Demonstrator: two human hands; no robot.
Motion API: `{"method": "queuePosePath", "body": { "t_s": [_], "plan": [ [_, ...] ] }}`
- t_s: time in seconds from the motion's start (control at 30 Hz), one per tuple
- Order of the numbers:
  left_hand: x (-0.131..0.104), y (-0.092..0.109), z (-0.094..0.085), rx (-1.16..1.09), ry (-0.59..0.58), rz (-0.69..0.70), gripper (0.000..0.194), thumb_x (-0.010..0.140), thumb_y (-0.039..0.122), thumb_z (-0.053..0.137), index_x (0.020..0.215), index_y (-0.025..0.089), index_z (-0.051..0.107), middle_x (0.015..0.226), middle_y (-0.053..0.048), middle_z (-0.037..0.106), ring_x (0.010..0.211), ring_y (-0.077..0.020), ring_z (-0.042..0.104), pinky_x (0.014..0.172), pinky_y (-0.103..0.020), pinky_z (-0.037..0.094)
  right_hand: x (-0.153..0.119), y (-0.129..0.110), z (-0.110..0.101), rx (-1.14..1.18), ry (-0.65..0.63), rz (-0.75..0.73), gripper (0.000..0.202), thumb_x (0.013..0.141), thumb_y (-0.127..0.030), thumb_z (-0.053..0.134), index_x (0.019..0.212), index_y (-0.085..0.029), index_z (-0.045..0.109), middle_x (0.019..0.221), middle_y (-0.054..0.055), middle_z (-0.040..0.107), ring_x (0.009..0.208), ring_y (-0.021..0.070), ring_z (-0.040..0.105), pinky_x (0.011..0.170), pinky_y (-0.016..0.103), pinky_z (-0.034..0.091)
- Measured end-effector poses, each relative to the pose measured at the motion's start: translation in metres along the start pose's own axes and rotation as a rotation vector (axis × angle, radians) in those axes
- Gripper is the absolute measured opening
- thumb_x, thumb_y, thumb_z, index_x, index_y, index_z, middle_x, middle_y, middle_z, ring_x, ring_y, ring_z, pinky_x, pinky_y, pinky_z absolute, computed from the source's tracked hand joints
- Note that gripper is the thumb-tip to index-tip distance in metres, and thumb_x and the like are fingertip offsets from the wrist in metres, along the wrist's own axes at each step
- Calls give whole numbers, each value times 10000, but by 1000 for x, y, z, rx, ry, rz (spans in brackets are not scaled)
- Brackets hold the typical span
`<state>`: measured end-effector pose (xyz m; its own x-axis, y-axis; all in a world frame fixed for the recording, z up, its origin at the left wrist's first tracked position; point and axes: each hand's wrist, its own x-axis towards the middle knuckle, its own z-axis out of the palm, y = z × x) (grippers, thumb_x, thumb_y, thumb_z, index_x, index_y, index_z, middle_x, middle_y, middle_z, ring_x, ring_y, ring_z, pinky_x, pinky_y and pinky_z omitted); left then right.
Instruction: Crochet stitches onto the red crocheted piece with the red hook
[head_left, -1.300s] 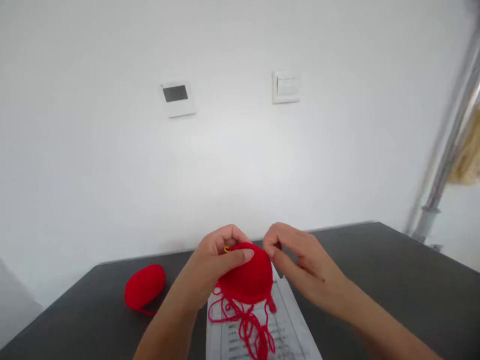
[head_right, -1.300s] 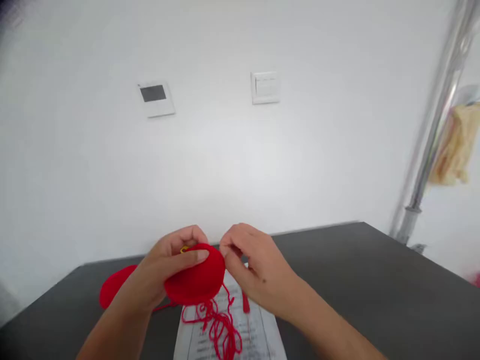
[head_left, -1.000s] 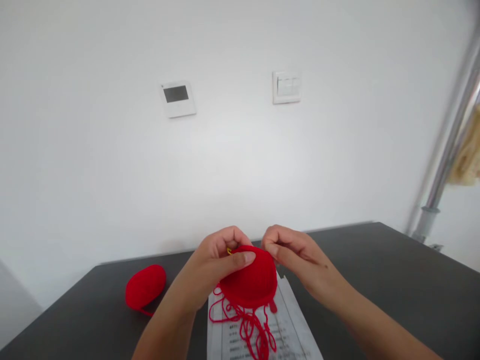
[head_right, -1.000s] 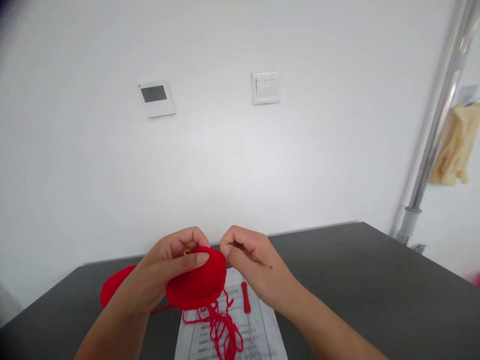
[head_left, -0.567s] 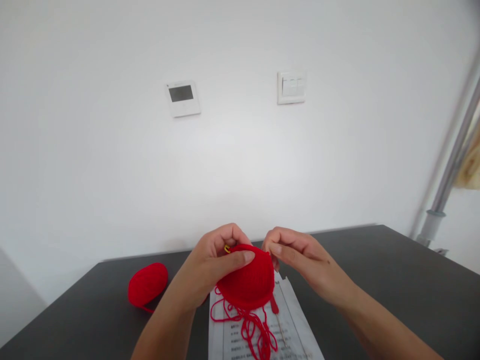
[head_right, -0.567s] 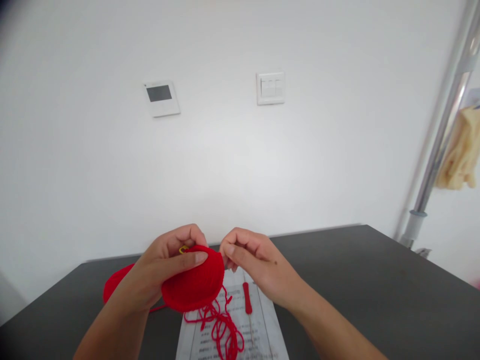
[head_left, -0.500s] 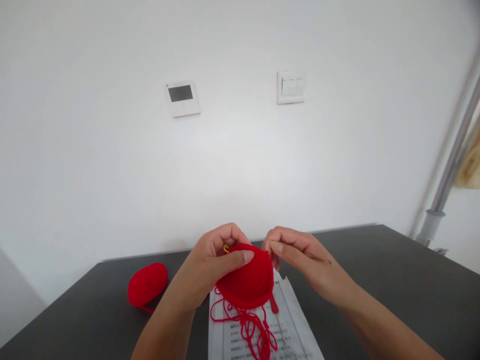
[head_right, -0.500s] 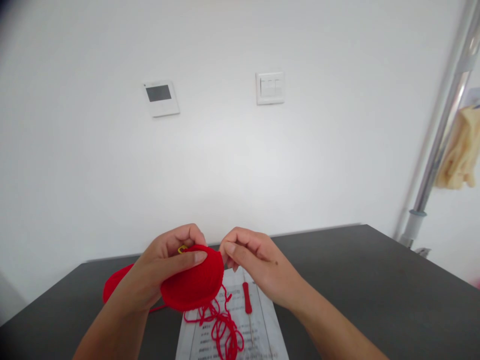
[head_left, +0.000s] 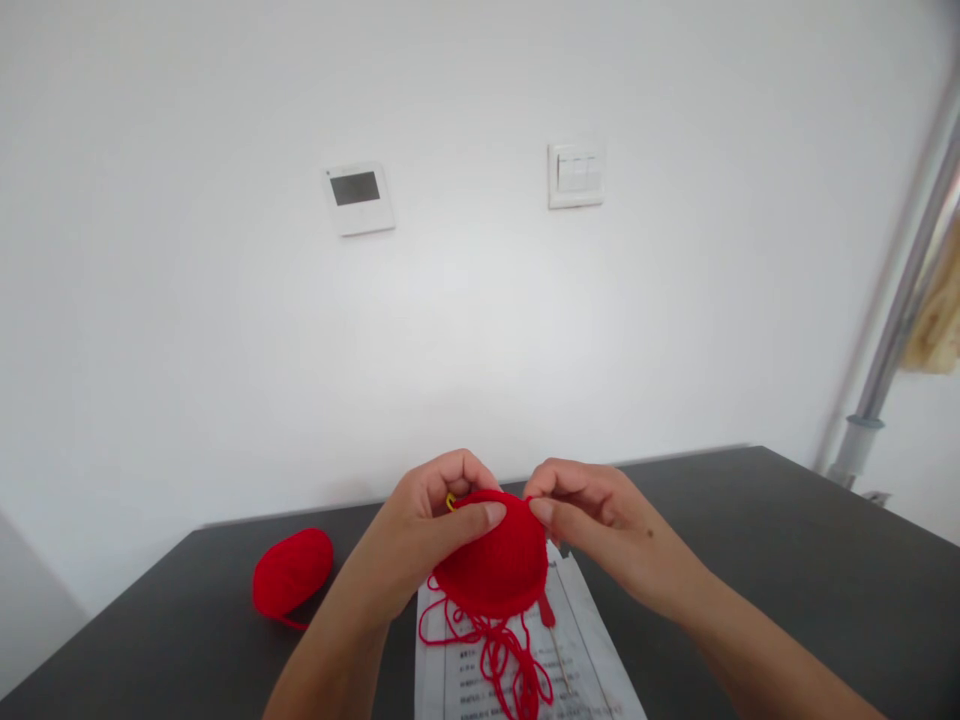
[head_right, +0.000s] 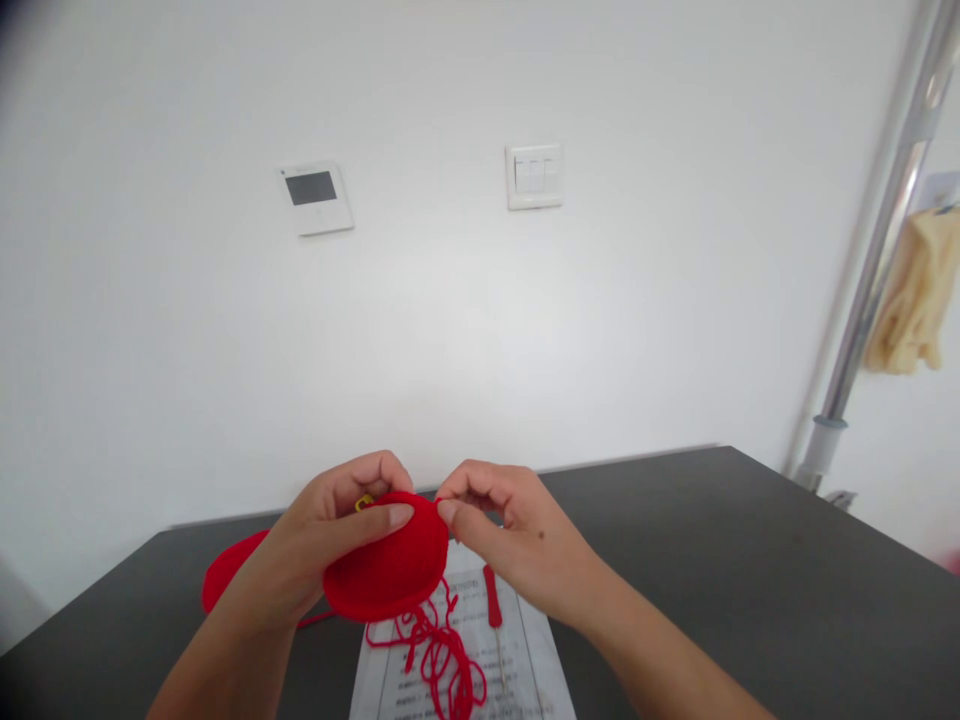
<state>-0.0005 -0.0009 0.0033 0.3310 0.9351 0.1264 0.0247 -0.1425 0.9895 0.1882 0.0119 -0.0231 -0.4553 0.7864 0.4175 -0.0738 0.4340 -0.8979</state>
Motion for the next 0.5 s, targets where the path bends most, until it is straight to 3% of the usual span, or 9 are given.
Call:
{"method": "queuePosePath", "body": {
  "t_s": [0.2, 0.5],
  "plan": [
    [-1, 2, 4, 130, 4, -24, 159, 765, 287, 680, 746, 163, 582, 580, 58, 533, 471, -54, 411, 446, -160, 289, 0, 0, 1, 15, 12, 20, 185, 885, -278, 554, 745, -163, 593, 650, -35, 521, 606, 92, 436, 573, 213, 350],
    [-1, 4, 0, -5, -59, -39, 192, 700, 296, 740, 714, 162, 604, 540, 59, 519, 453, -55, 382, 434, -169, 252, 1, 4, 6, 209, 1, 53, 218, 854, -356, 619, 749, -165, 603, 642, -33, 521, 583, 94, 440, 579, 226, 357]
  ]
}}
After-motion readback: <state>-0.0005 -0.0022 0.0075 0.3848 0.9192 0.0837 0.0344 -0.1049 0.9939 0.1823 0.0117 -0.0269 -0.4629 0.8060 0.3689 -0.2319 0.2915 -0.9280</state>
